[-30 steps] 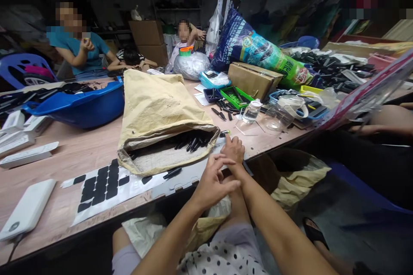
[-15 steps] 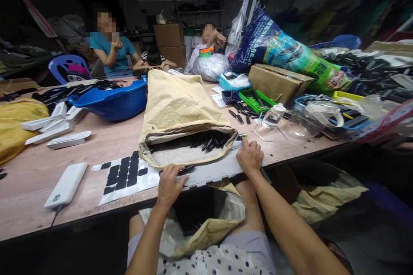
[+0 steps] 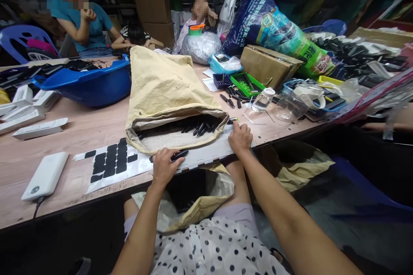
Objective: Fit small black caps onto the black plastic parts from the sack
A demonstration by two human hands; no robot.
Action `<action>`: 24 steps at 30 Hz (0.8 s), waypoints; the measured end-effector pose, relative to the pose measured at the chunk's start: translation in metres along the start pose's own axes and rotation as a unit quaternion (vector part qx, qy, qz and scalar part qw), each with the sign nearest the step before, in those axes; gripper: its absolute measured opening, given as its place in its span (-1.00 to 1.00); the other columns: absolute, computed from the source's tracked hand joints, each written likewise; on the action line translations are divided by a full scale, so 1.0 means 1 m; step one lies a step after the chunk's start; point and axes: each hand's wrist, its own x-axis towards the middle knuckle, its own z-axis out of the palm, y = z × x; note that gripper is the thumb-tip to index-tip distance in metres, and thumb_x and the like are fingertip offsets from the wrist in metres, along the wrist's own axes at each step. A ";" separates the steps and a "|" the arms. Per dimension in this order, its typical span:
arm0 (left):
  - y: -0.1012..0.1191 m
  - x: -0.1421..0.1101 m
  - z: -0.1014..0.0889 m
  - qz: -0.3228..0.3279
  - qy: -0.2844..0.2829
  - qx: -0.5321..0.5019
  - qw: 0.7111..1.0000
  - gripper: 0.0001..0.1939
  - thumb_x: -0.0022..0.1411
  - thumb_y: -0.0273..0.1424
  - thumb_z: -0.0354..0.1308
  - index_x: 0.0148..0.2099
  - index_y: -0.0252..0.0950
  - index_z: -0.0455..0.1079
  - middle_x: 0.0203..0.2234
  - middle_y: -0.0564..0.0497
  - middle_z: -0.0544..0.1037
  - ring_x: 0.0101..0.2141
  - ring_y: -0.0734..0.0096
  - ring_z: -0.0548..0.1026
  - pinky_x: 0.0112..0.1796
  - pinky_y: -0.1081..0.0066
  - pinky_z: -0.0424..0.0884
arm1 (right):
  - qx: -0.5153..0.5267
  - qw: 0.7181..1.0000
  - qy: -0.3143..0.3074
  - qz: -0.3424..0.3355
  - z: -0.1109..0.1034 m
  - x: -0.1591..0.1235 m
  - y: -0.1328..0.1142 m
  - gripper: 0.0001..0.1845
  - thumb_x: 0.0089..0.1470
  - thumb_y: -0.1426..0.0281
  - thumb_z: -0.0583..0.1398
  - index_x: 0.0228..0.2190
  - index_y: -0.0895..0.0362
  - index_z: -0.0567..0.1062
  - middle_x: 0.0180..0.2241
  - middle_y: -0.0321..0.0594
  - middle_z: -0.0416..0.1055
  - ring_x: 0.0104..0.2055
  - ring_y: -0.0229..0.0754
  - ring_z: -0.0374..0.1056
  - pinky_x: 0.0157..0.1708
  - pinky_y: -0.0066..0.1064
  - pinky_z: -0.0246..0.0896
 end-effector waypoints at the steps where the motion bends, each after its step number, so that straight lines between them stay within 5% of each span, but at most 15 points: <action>1: 0.001 0.001 -0.001 -0.004 -0.011 -0.001 1.000 -0.82 0.10 -0.36 0.39 -0.19 -0.12 0.60 -0.33 0.01 0.54 -0.17 0.21 0.44 -0.13 0.27 0.23 | 0.018 1.000 -0.017 0.013 -0.004 0.002 0.001 -0.47 0.26 0.48 0.01 0.20 0.09 0.45 -0.01 0.08 0.31 0.02 0.07 0.25 -0.12 -0.23 0.17; 3: 0.002 0.004 -0.001 -0.013 -0.029 -0.014 0.999 -0.84 0.11 -0.37 0.38 -0.20 -0.12 0.60 -0.34 0.02 0.54 -0.17 0.22 0.43 -0.12 0.28 0.22 | 0.071 0.995 -0.034 0.059 -0.012 0.006 0.005 -0.47 0.25 0.50 0.02 0.19 0.08 0.46 -0.03 0.05 0.34 -0.01 0.03 0.28 -0.13 -0.26 0.18; 6: 0.002 0.006 -0.001 -0.026 -0.040 -0.036 0.998 -0.85 0.11 -0.38 0.37 -0.21 -0.12 0.60 -0.33 0.03 0.54 -0.17 0.22 0.42 -0.11 0.28 0.22 | 0.186 0.978 0.030 0.093 -0.021 -0.002 0.013 -0.47 0.18 0.51 0.03 0.15 0.15 0.48 -0.11 0.01 0.37 -0.12 -0.05 0.32 -0.12 -0.28 0.21; 9: 0.004 0.006 -0.002 -0.036 -0.044 -0.043 0.997 -0.85 0.11 -0.38 0.37 -0.21 -0.12 0.61 -0.31 0.02 0.54 -0.15 0.22 0.42 -0.09 0.27 0.21 | 0.315 0.944 0.101 -0.001 -0.021 -0.031 0.012 -0.51 0.18 0.41 0.04 0.10 0.21 0.47 -0.22 -0.06 0.41 -0.21 -0.10 0.33 -0.09 -0.28 0.27; 15: 0.008 0.007 -0.005 -0.051 -0.069 -0.065 0.994 -0.85 0.09 -0.41 0.37 -0.23 -0.12 0.62 -0.30 0.03 0.55 -0.13 0.23 0.42 -0.05 0.23 0.22 | 0.413 0.868 0.040 -0.273 -0.006 -0.109 -0.028 -0.60 0.26 0.37 0.05 0.04 0.18 0.51 -0.18 -0.09 0.49 -0.18 -0.17 0.41 -0.11 -0.36 0.36; 24: 0.012 0.004 -0.005 -0.054 -0.079 -0.075 0.993 -0.86 0.10 -0.38 0.37 -0.23 -0.11 0.62 -0.33 0.02 0.53 -0.12 0.22 0.42 -0.02 0.20 0.24 | 0.327 0.861 0.072 -0.382 0.009 -0.143 -0.052 -0.57 0.35 0.47 -0.02 0.10 0.17 0.50 -0.30 -0.12 0.43 -0.27 -0.20 0.39 -0.23 -0.42 0.35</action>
